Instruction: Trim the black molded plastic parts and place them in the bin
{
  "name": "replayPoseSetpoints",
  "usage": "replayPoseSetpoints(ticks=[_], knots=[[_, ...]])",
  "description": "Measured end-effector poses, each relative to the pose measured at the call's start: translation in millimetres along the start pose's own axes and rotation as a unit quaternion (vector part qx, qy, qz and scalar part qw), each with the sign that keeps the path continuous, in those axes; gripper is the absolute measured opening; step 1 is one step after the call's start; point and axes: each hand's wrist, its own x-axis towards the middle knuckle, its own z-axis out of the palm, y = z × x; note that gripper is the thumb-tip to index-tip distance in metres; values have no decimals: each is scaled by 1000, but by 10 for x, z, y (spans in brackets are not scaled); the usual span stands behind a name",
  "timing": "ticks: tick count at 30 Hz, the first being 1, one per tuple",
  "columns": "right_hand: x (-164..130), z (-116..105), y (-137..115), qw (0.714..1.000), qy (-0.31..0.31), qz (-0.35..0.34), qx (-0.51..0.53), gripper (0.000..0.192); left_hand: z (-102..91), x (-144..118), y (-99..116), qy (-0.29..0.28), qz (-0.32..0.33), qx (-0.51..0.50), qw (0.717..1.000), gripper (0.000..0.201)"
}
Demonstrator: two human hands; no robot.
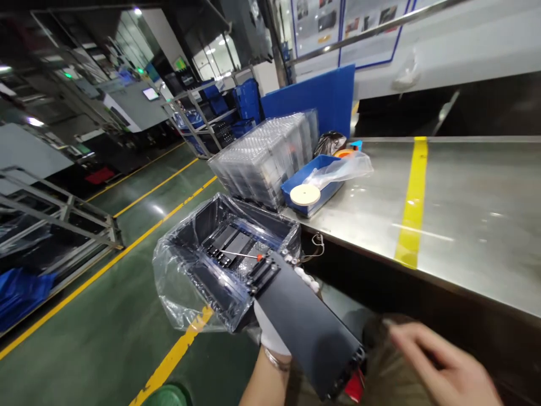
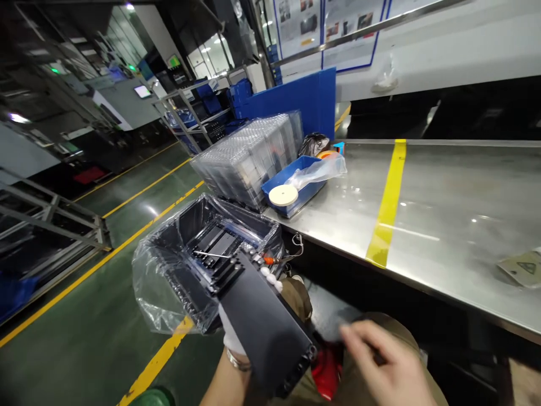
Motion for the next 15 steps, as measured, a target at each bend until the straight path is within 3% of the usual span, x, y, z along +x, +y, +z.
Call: replayPoseSetpoints(ticks=[1, 3, 5, 8, 11, 15], knots=[[161, -129, 117, 991, 75, -26, -104, 58, 9, -10, -12, -6, -17, -26, 999, 33], [547, -397, 379, 980, 108, -16, -164, 66, -32, -32, -68, -17, -61, -70, 996, 46], [937, -635, 643, 972, 103, -12, -209, 75, -158, -62, -166, -22, -100, -83, 991, 61], [1312, -816, 948, 965, 79, 5, -250, 81, -438, -124, -342, 7, -175, -68, 982, 62], [1239, -651, 1047, 967, 69, 22, -245, 85, -713, -192, -490, 66, -247, -79, 964, 52], [454, 54, 802, 989, -3, 15, -146, 73, -1048, -247, -639, 127, -290, -67, 946, 46]])
